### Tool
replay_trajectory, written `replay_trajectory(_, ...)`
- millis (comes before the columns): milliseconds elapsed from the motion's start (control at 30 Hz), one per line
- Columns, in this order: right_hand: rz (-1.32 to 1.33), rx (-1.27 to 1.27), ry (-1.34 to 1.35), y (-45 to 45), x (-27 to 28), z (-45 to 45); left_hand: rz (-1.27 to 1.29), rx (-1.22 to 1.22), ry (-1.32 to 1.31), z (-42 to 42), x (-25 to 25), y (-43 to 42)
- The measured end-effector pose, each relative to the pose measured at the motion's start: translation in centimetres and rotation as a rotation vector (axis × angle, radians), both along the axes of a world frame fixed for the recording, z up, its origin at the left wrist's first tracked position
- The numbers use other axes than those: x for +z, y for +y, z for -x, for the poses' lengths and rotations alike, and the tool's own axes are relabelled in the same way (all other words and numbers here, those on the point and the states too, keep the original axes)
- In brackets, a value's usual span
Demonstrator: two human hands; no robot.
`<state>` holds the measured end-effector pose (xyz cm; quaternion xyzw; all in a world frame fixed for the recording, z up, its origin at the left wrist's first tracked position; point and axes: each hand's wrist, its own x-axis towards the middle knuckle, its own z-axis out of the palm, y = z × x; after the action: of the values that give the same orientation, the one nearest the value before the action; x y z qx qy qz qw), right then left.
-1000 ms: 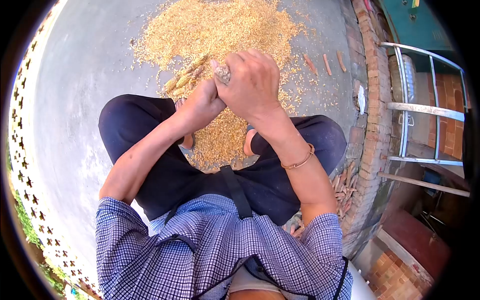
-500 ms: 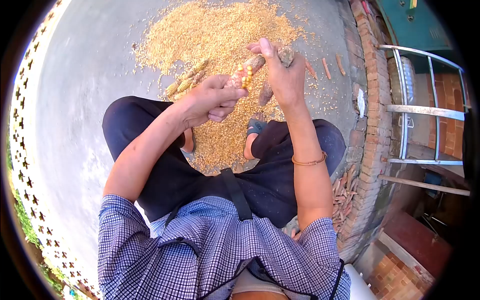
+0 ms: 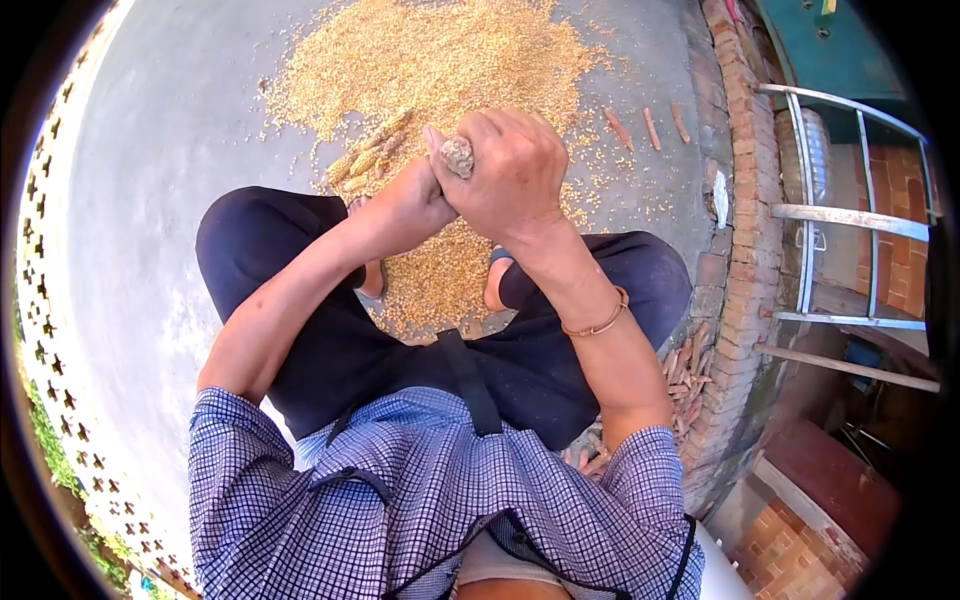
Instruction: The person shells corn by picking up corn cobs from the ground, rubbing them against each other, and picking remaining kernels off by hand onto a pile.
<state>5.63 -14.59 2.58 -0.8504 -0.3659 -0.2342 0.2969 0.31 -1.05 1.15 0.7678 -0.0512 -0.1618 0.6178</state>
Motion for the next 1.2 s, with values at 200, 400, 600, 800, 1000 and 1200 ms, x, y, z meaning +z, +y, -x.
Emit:
replay_trajectory(200, -0.009, -0.293, 0.603, 0.2, 0.2, -1.2, -0.687, -0.102, -0.261, 0.0, -0.7, 0.1)
replay_trajectory(400, -0.792, -0.085, 1.392, -1.5, -0.8, -4.0, -0.522, 0.046, -0.262, 0.2, -0.5, 0.5)
replay_trajectory(600, -1.064, -0.048, 1.293, -1.6, -0.1, -2.9, 0.302, 0.131, 0.353, -0.3, -0.5, 0.5)
replay_trajectory(800, -1.038, 0.023, 1.101, 0.0, 0.5, -1.0, 0.599, 0.199, 0.395, -0.5, 1.9, -0.5)
replay_trajectory(1000, -0.955, -0.068, 0.886, 1.5, -2.0, -0.3, 0.301, 0.237, 0.212, -0.6, 0.0, -2.6)
replay_trajectory(1200, -0.920, -0.221, 0.868, 1.6, -2.0, -0.4, 0.223, 0.351, -0.102, -0.5, -1.2, -5.0)
